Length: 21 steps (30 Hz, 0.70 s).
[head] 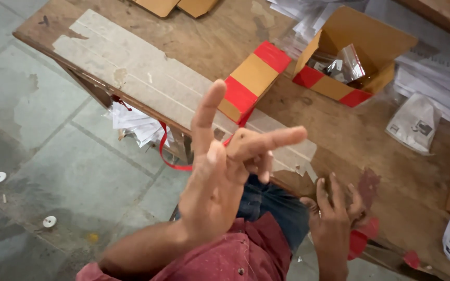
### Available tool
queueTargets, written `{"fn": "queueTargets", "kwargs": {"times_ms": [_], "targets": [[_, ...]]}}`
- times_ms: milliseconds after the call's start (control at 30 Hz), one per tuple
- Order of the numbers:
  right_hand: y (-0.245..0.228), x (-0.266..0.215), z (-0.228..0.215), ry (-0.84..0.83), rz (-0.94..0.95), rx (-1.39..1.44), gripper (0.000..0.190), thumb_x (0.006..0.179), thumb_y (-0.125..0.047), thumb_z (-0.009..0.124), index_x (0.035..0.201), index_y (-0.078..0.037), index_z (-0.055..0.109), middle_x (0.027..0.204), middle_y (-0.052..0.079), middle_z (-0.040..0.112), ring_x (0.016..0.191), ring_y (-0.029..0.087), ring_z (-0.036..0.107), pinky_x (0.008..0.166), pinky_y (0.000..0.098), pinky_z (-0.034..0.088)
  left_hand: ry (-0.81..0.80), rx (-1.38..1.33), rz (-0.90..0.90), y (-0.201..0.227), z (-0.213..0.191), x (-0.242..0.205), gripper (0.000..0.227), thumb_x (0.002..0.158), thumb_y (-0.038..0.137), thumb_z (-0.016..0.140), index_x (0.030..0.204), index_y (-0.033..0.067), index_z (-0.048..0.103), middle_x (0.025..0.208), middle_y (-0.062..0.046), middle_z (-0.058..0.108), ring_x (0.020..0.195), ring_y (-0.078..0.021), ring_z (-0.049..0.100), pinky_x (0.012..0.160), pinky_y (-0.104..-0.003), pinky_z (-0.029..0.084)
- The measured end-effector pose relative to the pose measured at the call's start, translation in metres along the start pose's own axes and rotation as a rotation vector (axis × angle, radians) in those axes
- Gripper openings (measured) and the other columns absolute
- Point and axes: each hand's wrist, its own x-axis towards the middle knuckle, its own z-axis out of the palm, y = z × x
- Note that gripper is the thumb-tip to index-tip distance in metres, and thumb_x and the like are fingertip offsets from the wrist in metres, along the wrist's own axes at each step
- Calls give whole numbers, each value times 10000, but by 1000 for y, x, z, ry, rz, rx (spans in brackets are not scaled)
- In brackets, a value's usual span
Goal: The person packages components by wrapping a small box with red tape, opening a larger box to place the components inside, and then reviewing and folding instruction sheets for a furniture product.
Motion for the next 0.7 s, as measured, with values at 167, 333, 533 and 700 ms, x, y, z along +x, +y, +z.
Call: {"fn": "queueTargets", "kwargs": {"times_ms": [167,333,533,700], "targets": [[-1,-12,2,21,4,89,464,854,-231,756,1292,-85,710,1486,112,583,1357,436,417,1122,467,398,94,17,-62,-38,-36,24,629,1208,397,388,1676,110,80,1458,-352,577,998,-189,526,961,-326,443],[-9,-21,9,167,4,207,432,824,53,699,1240,-54,742,1379,96,674,1280,341,490,1057,390,451,120,1918,114,-77,-89,64,1127,726,446,914,1575,83,268,1596,-259,268,1367,-454,408,1086,-555,352],[-14,-16,7,265,39,221,323,805,50,711,1110,-42,767,1207,42,746,1161,281,555,1021,398,423,88,1788,-71,-82,-135,90,918,686,360,908,1441,20,511,1362,-234,596,1190,-428,562,1014,-481,477],[-5,-17,16,311,94,263,223,832,60,732,1018,-61,750,1158,12,754,1100,269,591,1012,379,435,208,1103,-333,-50,-147,113,556,805,344,824,1211,-20,717,935,-140,709,795,-219,659,713,-349,525]]}}
